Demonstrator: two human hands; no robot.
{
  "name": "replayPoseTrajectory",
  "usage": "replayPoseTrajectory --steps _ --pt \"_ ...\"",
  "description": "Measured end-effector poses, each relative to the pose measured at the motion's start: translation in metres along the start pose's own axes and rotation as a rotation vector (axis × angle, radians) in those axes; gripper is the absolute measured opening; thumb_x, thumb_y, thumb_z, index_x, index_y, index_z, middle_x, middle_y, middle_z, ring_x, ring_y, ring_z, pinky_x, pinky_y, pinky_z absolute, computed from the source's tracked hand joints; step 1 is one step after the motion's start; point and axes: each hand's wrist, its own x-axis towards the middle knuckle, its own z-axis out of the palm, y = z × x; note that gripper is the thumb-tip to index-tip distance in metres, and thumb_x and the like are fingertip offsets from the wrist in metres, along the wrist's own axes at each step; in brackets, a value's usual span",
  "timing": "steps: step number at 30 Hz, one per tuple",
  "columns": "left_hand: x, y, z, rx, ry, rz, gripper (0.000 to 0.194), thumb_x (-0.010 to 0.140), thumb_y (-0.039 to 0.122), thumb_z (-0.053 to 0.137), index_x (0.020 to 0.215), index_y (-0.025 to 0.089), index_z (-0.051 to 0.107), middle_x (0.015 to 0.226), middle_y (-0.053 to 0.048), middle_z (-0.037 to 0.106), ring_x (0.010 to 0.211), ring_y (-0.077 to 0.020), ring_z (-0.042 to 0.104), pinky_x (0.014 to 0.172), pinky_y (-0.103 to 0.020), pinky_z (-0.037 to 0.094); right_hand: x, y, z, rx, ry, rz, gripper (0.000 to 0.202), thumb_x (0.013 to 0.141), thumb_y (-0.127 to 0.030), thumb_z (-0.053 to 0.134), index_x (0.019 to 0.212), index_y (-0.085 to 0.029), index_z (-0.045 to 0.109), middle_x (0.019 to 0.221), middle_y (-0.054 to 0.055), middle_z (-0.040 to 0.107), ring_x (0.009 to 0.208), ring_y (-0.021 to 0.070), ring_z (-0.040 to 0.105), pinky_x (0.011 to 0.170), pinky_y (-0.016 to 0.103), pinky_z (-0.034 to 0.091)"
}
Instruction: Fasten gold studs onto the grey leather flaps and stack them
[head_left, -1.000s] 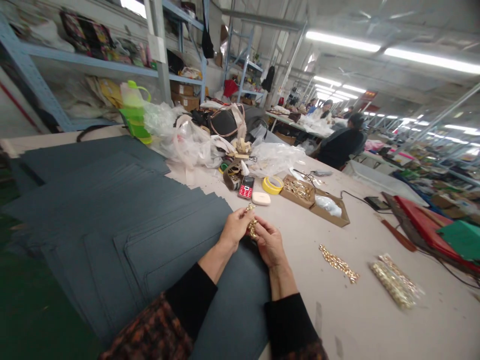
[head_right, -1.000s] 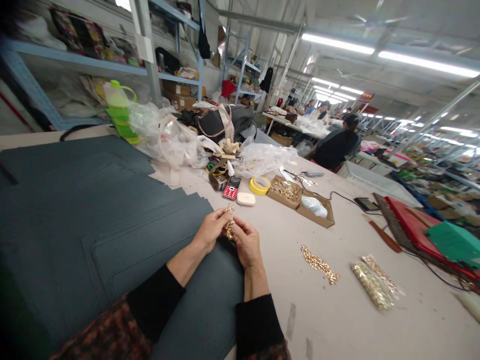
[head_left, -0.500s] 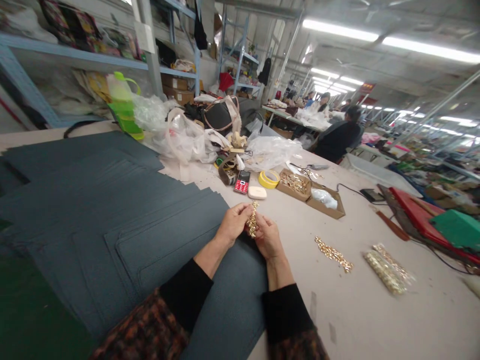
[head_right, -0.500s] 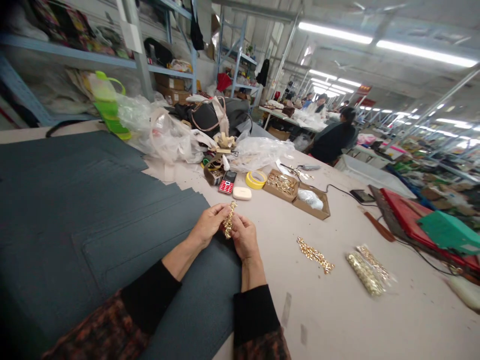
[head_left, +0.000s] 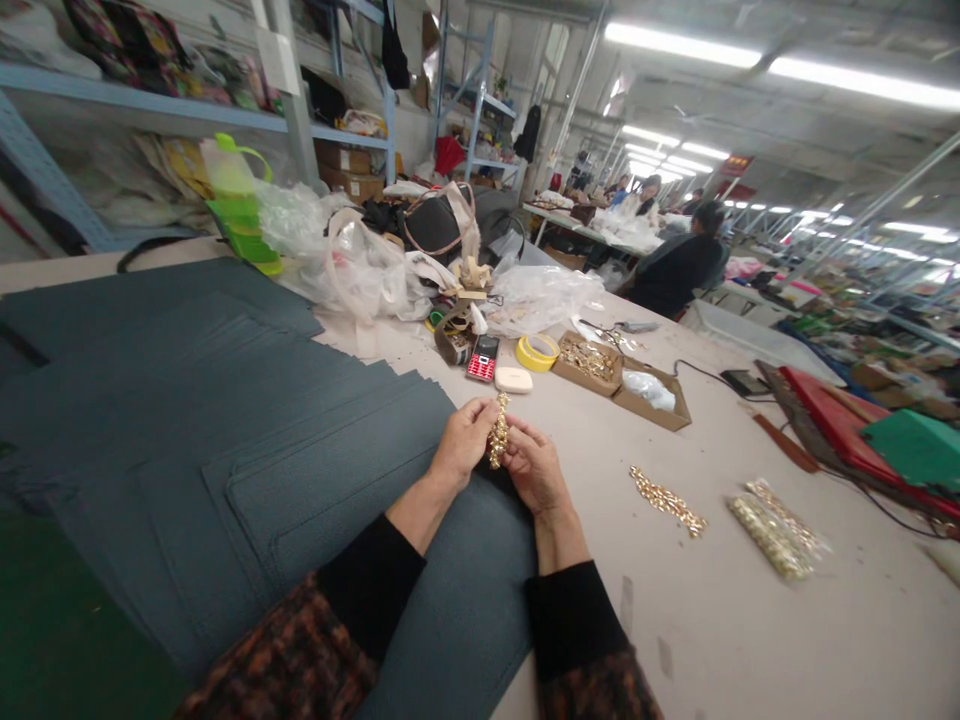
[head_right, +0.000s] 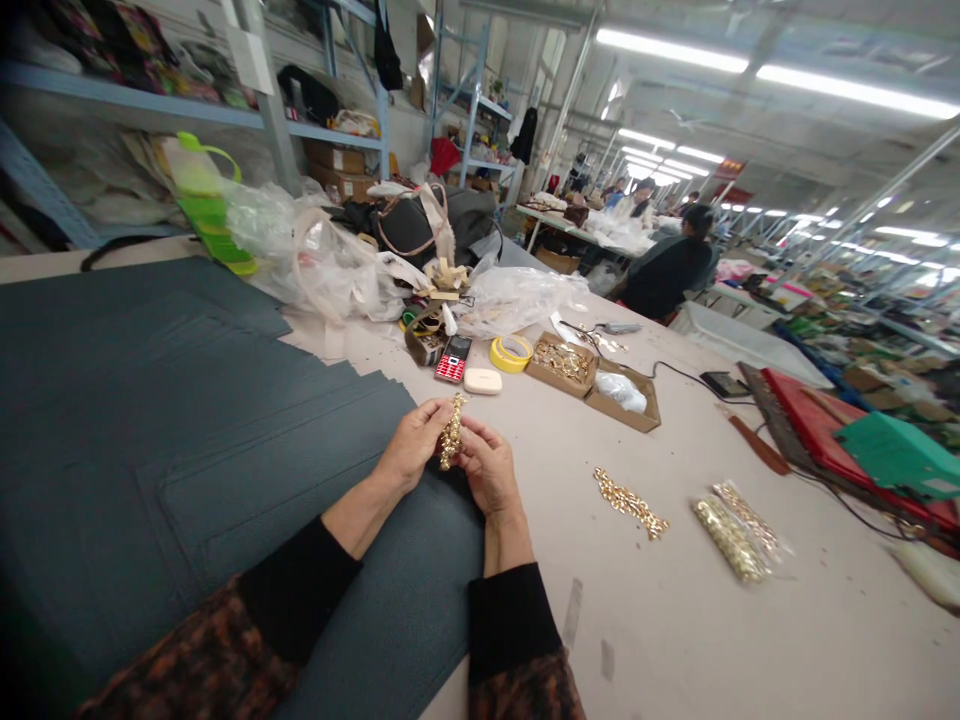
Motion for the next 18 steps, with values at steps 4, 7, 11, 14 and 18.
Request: replayPoseTrajectory --steps 4,7,11,14,18 --pt "0.0029 -0.0028 -0.0009 0.053 0.061 0.056 0.036 0.078 0.054 0.063 0.084 0.018 0.064 0.063 0.004 0.053 0.055 -0.01 0.047 0.051 -0.02 0.039 -0.001 0.0002 0.0004 -0.047 -0.029 0.001 0.03 0.062 -0.022 0.085 0.088 -0.015 0.073 0.079 0.003 0.072 0.062 0.013 0.063 0.056 0.024 0.054" --pt "0.0033 -0.0019 -0.0019 0.117 0.09 0.105 0.031 0.082 0.05 0.059 0.082 0.019 0.063 0.063 0.005 0.053 0.056 -0.0107 0.046 0.053 -0.021 0.038 -0.0013 0.0009 0.0018 -0.065 -0.034 -0.006 0.027 0.061 -0.023 0.086 0.083 -0.015 0.071 0.074 0.002 0.07 0.058 0.0118 0.062 0.054 0.023 0.053" --pt "0.001 0.002 -0.002 0.218 0.109 0.173 0.023 0.085 0.043 0.058 0.084 0.021 0.064 0.066 0.004 0.055 0.06 -0.0125 0.048 0.058 -0.022 0.038 -0.0013 0.0021 0.0044 -0.127 -0.045 -0.004 0.032 0.058 -0.023 0.087 0.083 -0.016 0.069 0.07 0.0 0.069 0.056 0.011 0.061 0.055 0.022 0.052" --pt "-0.0004 0.0035 -0.0011 0.271 0.123 0.204 0.02 0.086 0.039 0.055 0.084 0.021 0.064 0.067 0.003 0.056 0.063 -0.0136 0.049 0.06 -0.023 0.038 -0.0015 0.0023 0.0059 -0.172 -0.045 -0.002 0.033 0.058 -0.024 0.087 0.083 -0.016 0.067 0.067 -0.001 0.069 0.054 0.0102 0.06 0.055 0.022 0.052" --pt "-0.0001 0.0022 -0.0003 0.293 0.133 0.215 0.02 0.086 0.039 0.055 0.082 0.021 0.063 0.068 0.003 0.057 0.065 -0.0143 0.05 0.06 -0.023 0.038 -0.0021 0.0011 0.0067 -0.166 -0.023 0.006 0.034 0.056 -0.025 0.087 0.081 -0.016 0.065 0.065 -0.001 0.069 0.053 0.0109 0.06 0.053 0.023 0.052"
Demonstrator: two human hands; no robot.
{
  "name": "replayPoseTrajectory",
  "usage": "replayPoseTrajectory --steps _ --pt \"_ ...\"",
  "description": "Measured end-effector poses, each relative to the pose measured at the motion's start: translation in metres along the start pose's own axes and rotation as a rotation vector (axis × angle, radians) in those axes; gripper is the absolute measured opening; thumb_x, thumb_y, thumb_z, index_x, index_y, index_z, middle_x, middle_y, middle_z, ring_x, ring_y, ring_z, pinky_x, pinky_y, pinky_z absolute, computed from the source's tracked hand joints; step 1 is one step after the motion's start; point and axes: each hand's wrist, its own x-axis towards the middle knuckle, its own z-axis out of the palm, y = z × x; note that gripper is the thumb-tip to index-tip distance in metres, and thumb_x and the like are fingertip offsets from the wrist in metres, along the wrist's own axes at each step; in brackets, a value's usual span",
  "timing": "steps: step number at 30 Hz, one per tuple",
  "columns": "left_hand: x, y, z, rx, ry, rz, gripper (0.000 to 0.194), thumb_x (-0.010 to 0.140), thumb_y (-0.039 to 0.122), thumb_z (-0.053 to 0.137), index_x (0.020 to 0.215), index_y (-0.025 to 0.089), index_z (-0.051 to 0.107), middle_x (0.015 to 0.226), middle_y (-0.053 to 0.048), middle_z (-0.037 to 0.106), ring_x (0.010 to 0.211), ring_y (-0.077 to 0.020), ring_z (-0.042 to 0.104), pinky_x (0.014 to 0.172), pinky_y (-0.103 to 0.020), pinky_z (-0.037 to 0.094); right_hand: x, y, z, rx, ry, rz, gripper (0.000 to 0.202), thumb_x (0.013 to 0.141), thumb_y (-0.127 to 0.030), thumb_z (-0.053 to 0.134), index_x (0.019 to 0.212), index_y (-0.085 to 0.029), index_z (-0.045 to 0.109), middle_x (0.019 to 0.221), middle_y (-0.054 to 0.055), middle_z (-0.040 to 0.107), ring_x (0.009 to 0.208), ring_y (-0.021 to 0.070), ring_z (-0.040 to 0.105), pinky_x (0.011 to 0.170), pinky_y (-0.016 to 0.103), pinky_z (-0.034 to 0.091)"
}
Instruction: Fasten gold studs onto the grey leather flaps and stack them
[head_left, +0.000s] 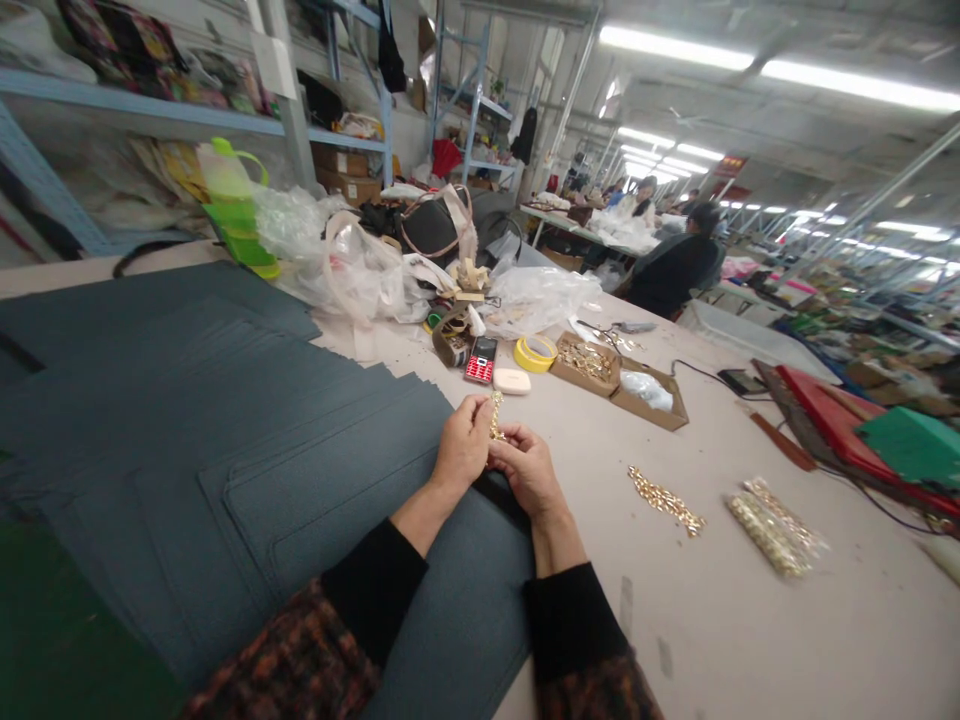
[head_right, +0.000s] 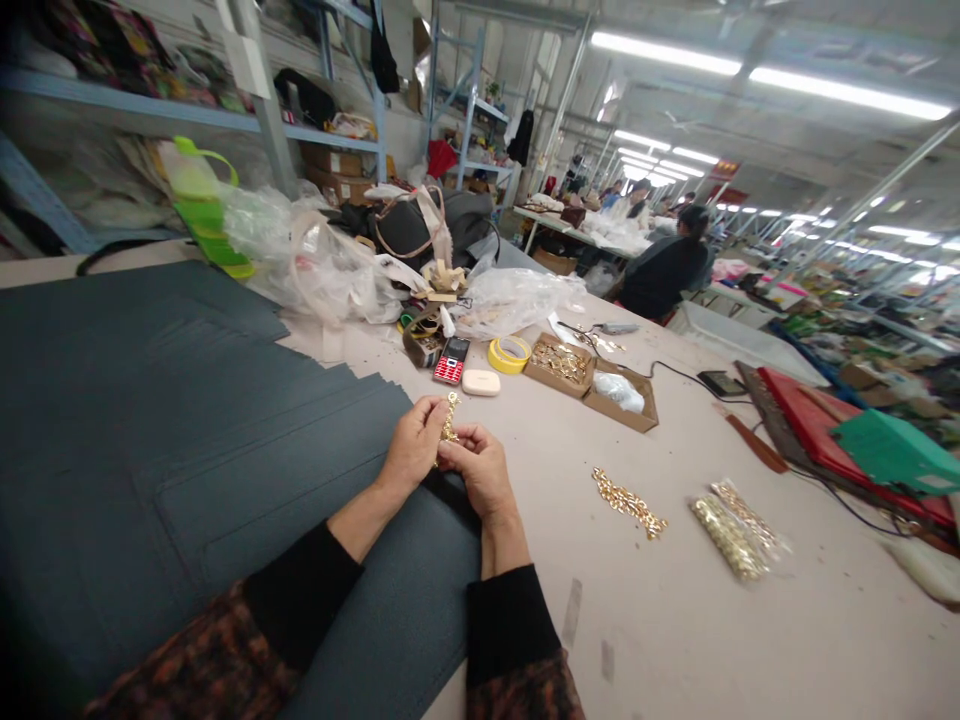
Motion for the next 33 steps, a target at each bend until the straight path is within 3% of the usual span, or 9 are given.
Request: replayPoseTrajectory --steps 9,14,17,20,27,33 --pt "0.003 -0.004 -0.001 -0.061 -0.113 -0.084 0.028 0.085 0.047 0.057 0.083 0.02 0.063 0.06 0.005 0.055 0.05 -0.0106 0.048 0.048 -0.02 0.039 -0.001 -0.004 -0.001 0.063 -0.009 0.016 0.032 0.055 -0.02 0.085 0.082 -0.016 0.067 0.069 -0.001 0.068 0.052 0.0095 0.058 0.049 0.021 0.049" --pt "0.003 -0.006 0.0 -0.102 -0.182 -0.162 0.033 0.082 0.053 0.058 0.088 0.02 0.061 0.059 0.006 0.053 0.039 -0.0079 0.042 0.035 -0.019 0.032 -0.002 -0.008 -0.007 0.022 0.002 0.04 0.035 0.057 -0.022 0.082 0.088 -0.016 0.068 0.063 -0.003 0.063 0.047 0.0064 0.05 0.039 0.015 0.035" --pt "0.002 -0.004 0.0 -0.12 -0.202 -0.202 0.035 0.08 0.054 0.06 0.085 0.02 0.06 0.061 0.005 0.055 0.041 -0.0075 0.045 0.037 -0.019 0.037 -0.001 -0.008 -0.013 -0.069 0.005 0.025 0.035 0.06 -0.024 0.081 0.092 -0.015 0.069 0.061 -0.003 0.062 0.044 0.005 0.045 0.038 0.015 0.029" --pt "0.0 0.002 -0.001 -0.131 -0.234 -0.234 0.036 0.078 0.055 0.06 0.08 0.019 0.058 0.063 0.003 0.059 0.044 -0.0078 0.05 0.041 -0.019 0.042 0.0 -0.007 -0.017 -0.166 -0.004 -0.04 0.032 0.066 -0.031 0.08 0.09 -0.014 0.069 0.058 -0.004 0.061 0.043 0.0045 0.042 0.04 0.016 0.032" --pt "-0.001 0.01 -0.003 -0.042 -0.303 -0.27 0.033 0.084 0.049 0.059 0.072 0.018 0.057 0.046 0.008 0.049 0.033 -0.0051 0.037 0.033 -0.016 0.025 0.0 -0.005 -0.019 -0.291 0.006 -0.083 0.032 0.071 -0.044 0.077 0.08 -0.016 0.064 0.057 -0.003 0.061 0.048 0.0082 0.051 0.044 0.018 0.041" --pt "0.001 0.009 -0.003 -0.002 -0.314 -0.301 0.028 0.091 0.039 0.058 0.078 0.015 0.057 0.052 0.009 0.049 0.035 -0.004 0.037 0.036 -0.017 0.028 0.0 -0.003 -0.016 -0.377 0.061 -0.118 0.035 0.071 -0.046 0.077 0.083 -0.016 0.064 0.066 -0.001 0.063 0.053 0.0094 0.055 0.048 0.02 0.046"
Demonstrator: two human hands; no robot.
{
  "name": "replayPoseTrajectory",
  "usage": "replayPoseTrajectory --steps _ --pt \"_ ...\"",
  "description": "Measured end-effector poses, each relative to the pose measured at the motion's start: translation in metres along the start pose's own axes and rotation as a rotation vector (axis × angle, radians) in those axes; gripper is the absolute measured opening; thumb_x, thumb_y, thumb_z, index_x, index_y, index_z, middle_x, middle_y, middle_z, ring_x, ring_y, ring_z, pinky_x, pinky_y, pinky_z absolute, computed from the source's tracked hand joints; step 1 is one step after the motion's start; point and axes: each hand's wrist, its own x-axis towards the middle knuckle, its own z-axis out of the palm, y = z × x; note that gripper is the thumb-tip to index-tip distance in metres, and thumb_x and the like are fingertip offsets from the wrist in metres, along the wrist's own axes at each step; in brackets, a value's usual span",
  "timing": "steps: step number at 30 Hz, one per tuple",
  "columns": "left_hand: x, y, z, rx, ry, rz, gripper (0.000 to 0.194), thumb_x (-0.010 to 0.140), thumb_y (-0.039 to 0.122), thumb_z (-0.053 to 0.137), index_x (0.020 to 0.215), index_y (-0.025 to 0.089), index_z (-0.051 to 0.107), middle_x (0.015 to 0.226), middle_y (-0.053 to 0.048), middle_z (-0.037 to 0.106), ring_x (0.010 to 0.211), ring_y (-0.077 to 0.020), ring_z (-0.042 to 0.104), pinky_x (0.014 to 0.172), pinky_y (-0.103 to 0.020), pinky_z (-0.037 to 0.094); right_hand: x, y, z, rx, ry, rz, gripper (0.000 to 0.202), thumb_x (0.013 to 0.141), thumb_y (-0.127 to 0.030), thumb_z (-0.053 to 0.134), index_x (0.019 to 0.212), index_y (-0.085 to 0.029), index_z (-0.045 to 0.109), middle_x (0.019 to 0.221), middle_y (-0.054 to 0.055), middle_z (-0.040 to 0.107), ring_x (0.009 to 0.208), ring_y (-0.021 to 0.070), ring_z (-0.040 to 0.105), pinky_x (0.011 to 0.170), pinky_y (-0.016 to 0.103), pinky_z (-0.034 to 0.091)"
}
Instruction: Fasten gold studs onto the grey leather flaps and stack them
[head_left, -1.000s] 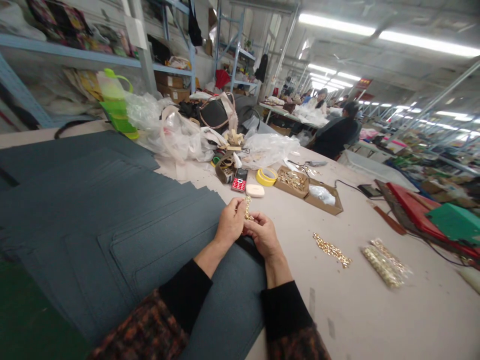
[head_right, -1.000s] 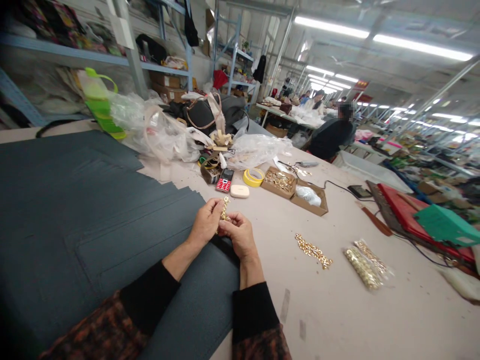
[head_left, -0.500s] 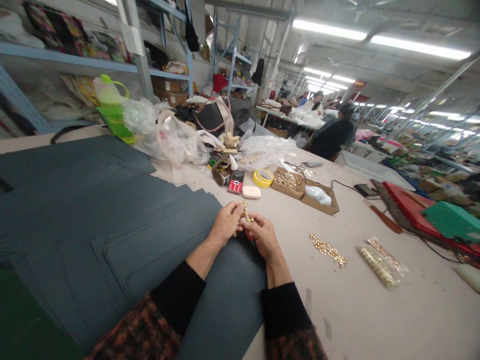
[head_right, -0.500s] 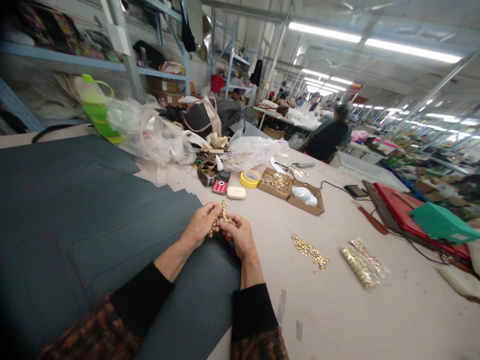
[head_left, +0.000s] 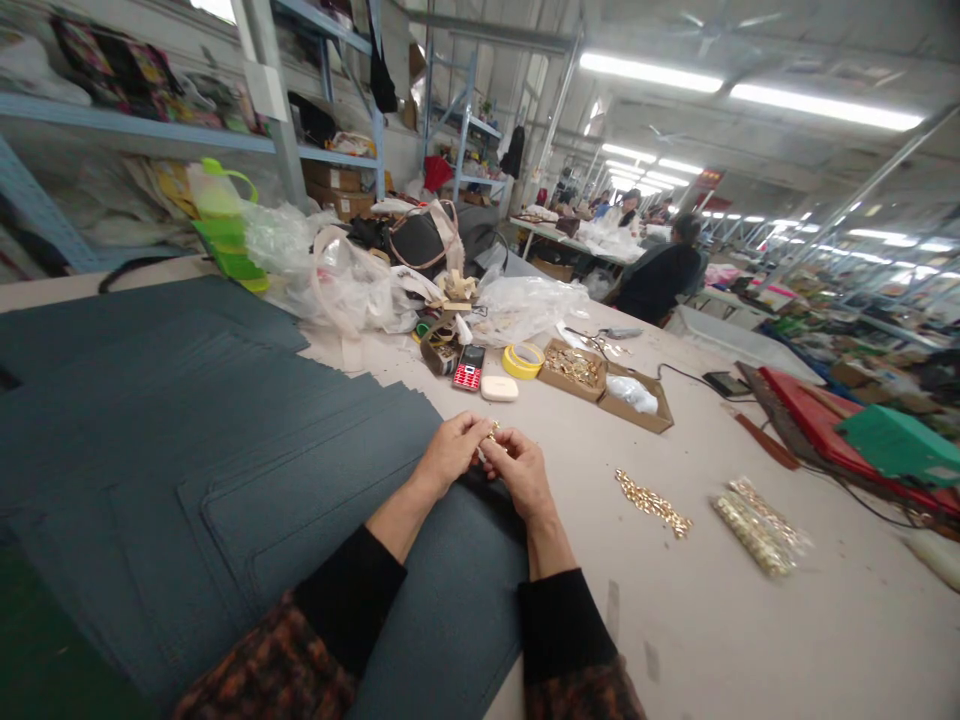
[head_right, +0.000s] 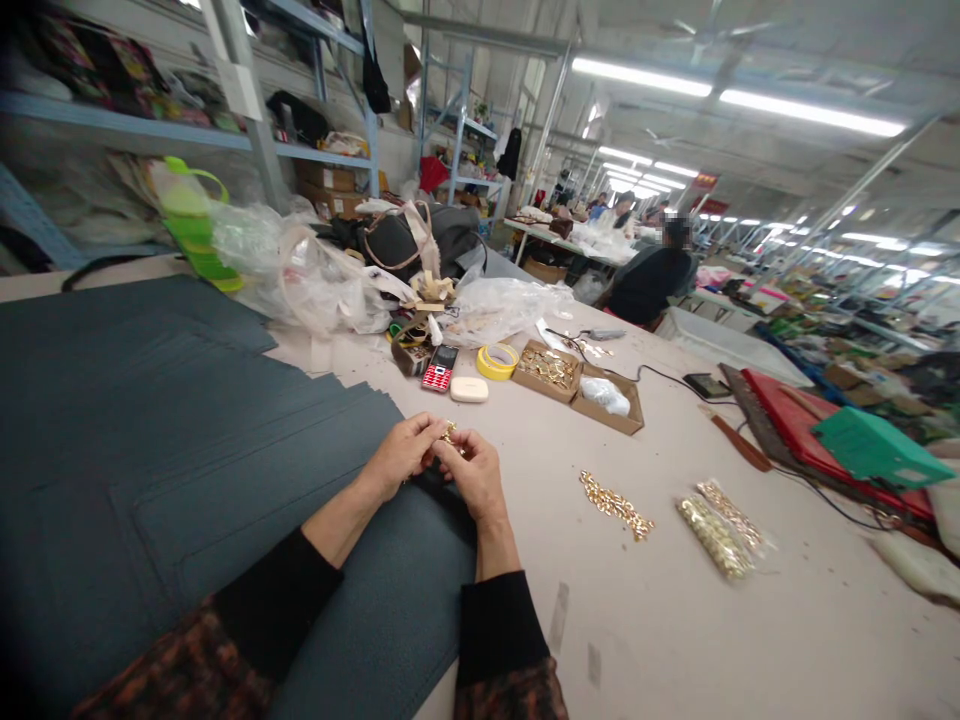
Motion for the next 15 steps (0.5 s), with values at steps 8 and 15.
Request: replayPoseTrajectory --steps 8,15 --pt "-0.0024 0.0001 -0.0008 -0.01 -0.03 -0.042 0.032 0.092 0.046 0.051 0.081 0.017 0.059 0.048 0.007 0.051 0.035 -0.0053 0.04 0.034 -0.016 0.026 0.0015 -0.0024 0.0003 0.059 0.1 -0.04 0.046 0.069 -0.042 0.08 0.104 -0.016 0.067 0.072 0.0 0.067 0.057 0.0109 0.059 0.056 0.024 0.049" --pt "-0.0016 0.0003 -0.0011 0.003 -0.015 -0.06 0.035 0.09 0.05 0.054 0.079 0.017 0.059 0.05 0.006 0.053 0.034 -0.0044 0.04 0.033 -0.016 0.024 -0.0002 -0.0038 -0.0009 0.122 0.019 -0.057 0.038 0.072 -0.037 0.078 0.103 -0.015 0.072 0.071 0.0 0.068 0.055 0.0095 0.055 0.053 0.023 0.045"
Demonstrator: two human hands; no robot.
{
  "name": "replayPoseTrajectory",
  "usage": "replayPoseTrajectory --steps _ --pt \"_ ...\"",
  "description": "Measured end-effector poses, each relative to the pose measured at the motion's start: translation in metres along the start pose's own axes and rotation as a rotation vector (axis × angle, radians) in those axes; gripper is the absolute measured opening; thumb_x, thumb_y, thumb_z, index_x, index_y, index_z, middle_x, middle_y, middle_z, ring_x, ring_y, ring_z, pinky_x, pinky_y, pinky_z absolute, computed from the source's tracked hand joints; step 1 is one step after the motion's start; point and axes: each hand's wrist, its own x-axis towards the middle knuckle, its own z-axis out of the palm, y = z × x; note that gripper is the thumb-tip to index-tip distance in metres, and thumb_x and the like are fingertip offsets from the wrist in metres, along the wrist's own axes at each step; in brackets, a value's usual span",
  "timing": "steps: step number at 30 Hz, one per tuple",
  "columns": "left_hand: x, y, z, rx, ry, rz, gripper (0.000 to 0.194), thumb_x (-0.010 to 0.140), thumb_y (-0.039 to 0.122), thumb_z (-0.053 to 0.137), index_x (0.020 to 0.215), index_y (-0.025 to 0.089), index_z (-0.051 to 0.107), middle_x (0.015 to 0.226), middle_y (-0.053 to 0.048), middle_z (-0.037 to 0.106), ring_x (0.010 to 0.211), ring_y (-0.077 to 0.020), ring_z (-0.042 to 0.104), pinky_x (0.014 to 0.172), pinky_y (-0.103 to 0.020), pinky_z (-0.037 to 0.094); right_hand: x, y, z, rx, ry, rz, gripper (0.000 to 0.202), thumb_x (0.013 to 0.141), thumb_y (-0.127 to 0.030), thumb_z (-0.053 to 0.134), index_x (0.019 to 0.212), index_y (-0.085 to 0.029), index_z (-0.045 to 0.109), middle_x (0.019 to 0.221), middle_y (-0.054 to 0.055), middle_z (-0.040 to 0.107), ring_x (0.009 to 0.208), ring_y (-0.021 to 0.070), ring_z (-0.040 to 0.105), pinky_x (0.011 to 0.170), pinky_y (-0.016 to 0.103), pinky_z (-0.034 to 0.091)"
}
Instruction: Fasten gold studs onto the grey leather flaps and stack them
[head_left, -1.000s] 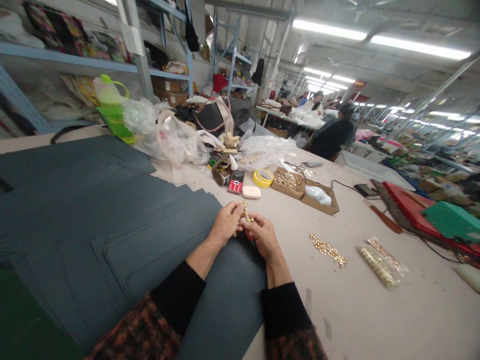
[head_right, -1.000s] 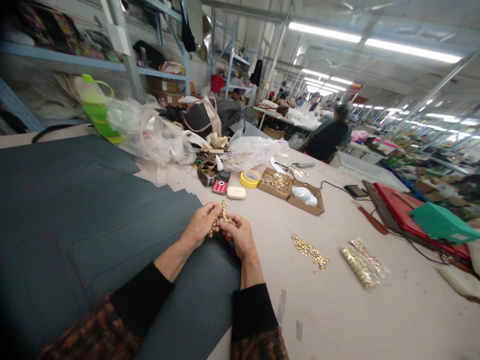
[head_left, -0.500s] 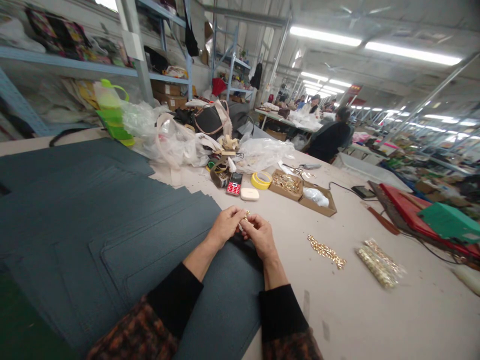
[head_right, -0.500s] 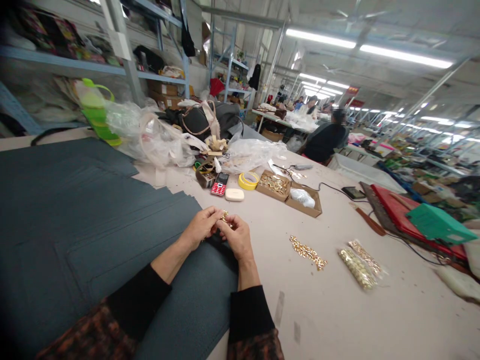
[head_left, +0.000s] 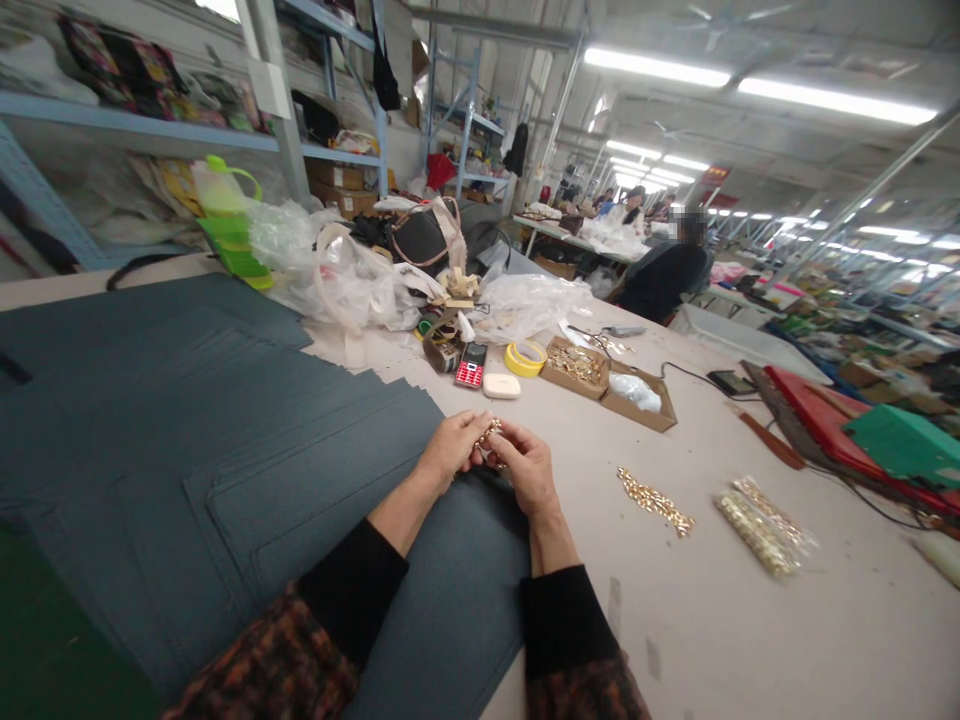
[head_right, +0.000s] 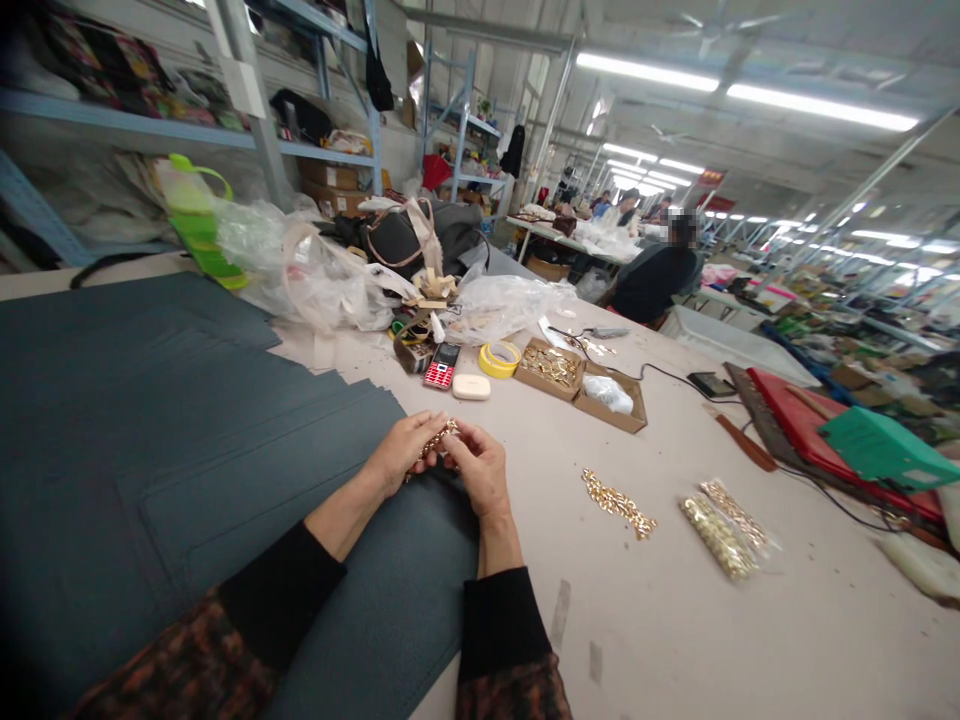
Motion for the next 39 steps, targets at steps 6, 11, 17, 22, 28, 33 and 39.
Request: replayPoseTrajectory --steps 6,11,17,22,28,33,39 --pt "-0.001 0.002 0.001 0.036 -0.007 -0.033 0.034 0.095 0.043 0.053 0.078 0.014 0.057 0.055 0.008 0.05 0.037 -0.0033 0.037 0.034 -0.016 0.027 -0.001 0.0 -0.001 0.114 -0.057 0.054 0.036 0.073 -0.039 0.078 0.099 -0.016 0.072 0.072 0.001 0.068 0.053 0.009 0.055 0.05 0.021 0.044" --pt "0.003 -0.003 0.001 0.047 -0.02 -0.043 0.033 0.096 0.042 0.053 0.078 0.014 0.057 0.058 0.008 0.05 0.039 -0.0032 0.037 0.035 -0.016 0.028 -0.001 0.001 -0.001 0.099 -0.042 0.091 0.036 0.074 -0.044 0.077 0.094 -0.015 0.072 0.068 0.0 0.066 0.051 0.0093 0.056 0.049 0.021 0.047" --pt "0.005 -0.007 -0.001 0.037 -0.014 -0.037 0.032 0.094 0.041 0.056 0.076 0.014 0.057 0.058 0.008 0.05 0.039 -0.0032 0.037 0.036 -0.016 0.031 -0.001 0.002 -0.001 0.073 -0.078 0.073 0.034 0.076 -0.046 0.074 0.089 -0.016 0.069 0.068 0.0 0.066 0.049 0.0087 0.055 0.045 0.02 0.046" --pt "0.002 -0.006 0.0 -0.031 -0.046 -0.035 0.036 0.092 0.044 0.057 0.07 0.015 0.055 0.054 0.008 0.05 0.037 -0.0031 0.037 0.034 -0.016 0.025 0.0 0.003 0.0 0.127 -0.085 0.097 0.034 0.075 -0.048 0.075 0.081 -0.015 0.066 0.066 0.0 0.065 0.048 0.0084 0.053 0.043 0.019 0.046" --pt "0.001 -0.001 -0.004 -0.209 -0.137 -0.024 0.039 0.066 0.045 0.081 0.073 0.015 0.057 0.055 0.004 0.056 0.038 -0.003 0.04 0.034 -0.015 0.023 0.001 0.001 -0.002 0.247 0.006 0.155 0.038 0.069 -0.049 0.079 0.084 -0.017 0.064 0.064 -0.001 0.066 0.048 0.0114 0.059 0.044 0.021 0.049" --pt "0.004 0.003 -0.012 -0.354 -0.125 -0.02 0.023 0.08 0.029 0.073 0.081 0.014 0.056 0.059 0.009 0.047 0.04 -0.0009 0.033 0.035 -0.013 0.023 0.001 -0.004 -0.006 0.392 0.019 0.198 0.038 0.063 -0.042 0.084 0.085 -0.019 0.063 0.075 0.004 0.073 0.066 0.0203 0.071 0.06 0.03 0.057" --pt "0.003 0.007 -0.015 -0.417 -0.16 -0.051 0.013 0.092 0.024 0.06 0.086 0.013 0.058 0.066 0.007 0.051 0.042 -0.0017 0.036 0.035 -0.013 0.028 -0.001 -0.009 -0.007 0.448 -0.008 0.182 0.03 0.066 -0.035 0.081 0.084 -0.018 0.064 0.082 0.006 0.075 0.078 0.0224 0.072 0.071 0.033 0.058"
